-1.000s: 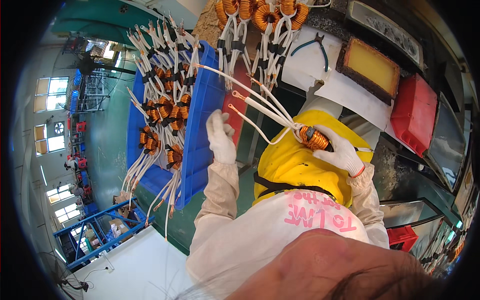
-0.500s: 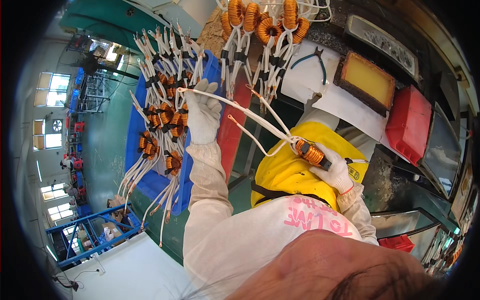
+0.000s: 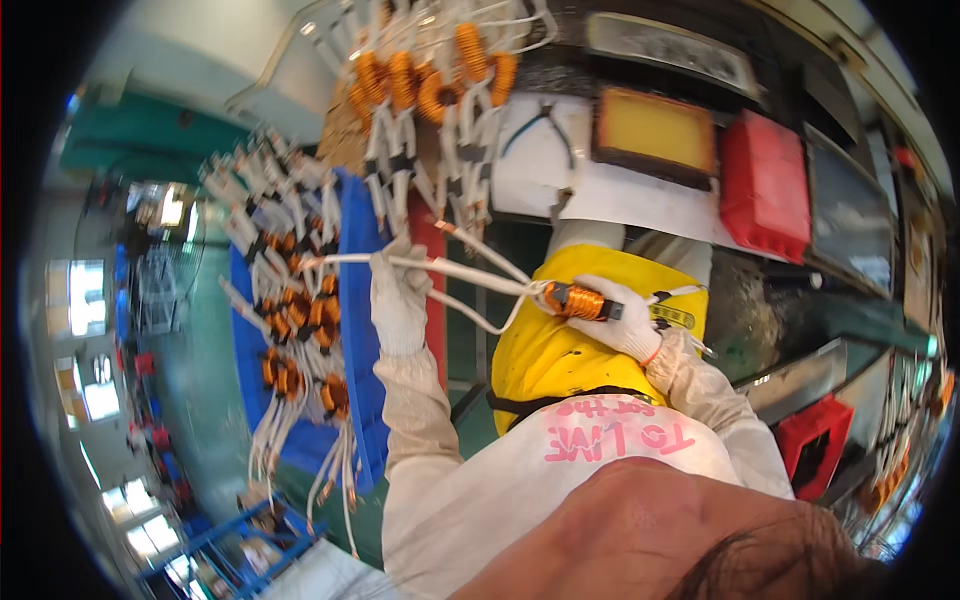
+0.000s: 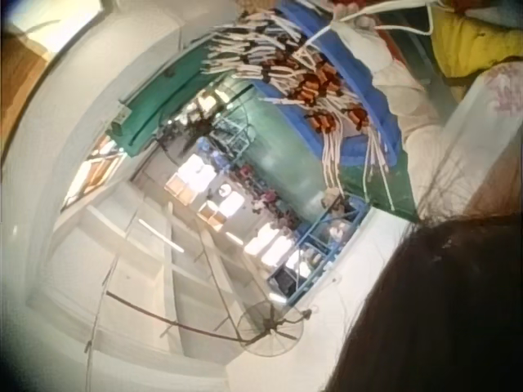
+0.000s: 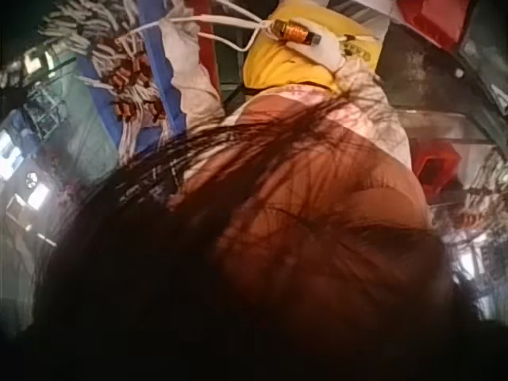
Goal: Tinning the ends of wires on toroidal inductors using a solder pot.
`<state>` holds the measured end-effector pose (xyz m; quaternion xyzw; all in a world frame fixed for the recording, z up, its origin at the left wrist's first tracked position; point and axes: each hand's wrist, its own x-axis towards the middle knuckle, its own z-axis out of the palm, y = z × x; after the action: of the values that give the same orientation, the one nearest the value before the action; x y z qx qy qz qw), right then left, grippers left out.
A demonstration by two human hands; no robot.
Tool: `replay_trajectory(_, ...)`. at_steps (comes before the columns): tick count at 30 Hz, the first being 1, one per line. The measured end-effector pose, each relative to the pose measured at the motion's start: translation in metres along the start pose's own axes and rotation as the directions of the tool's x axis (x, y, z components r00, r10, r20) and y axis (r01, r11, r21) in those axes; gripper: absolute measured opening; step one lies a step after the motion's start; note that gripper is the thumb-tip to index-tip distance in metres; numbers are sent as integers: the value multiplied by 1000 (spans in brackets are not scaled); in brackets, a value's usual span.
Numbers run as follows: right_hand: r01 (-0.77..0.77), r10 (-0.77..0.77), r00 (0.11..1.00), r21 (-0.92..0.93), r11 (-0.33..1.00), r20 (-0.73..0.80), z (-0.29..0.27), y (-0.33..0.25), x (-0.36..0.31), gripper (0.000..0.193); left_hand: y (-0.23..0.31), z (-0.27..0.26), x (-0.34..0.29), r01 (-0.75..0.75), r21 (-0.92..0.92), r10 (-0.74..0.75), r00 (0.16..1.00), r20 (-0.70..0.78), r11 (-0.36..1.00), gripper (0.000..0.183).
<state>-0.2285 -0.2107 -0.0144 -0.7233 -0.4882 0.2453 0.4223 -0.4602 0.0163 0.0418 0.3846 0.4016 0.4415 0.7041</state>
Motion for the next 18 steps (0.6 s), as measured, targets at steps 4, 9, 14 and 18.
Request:
replay_trajectory(4,41,-41,999,-32,999,-18,-10,-17,-2,49,-8,22,-5,115,-8,-115,993,36,993,54)
replay_trajectory(9,-79,84,983,41,996,-162,-48,-35,-18,52,5,60,-9,89,-99,-58,957,284,991,51)
replay_trajectory(14,-353,387,855,161,922,-345,-82,-53,-27,57,1,97,-29,174,18,-166,894,416,985,45)
replay_trajectory(18,-249,413,729,350,903,-546,-104,-40,-38,57,-26,135,-44,406,237,-468,708,529,883,49)
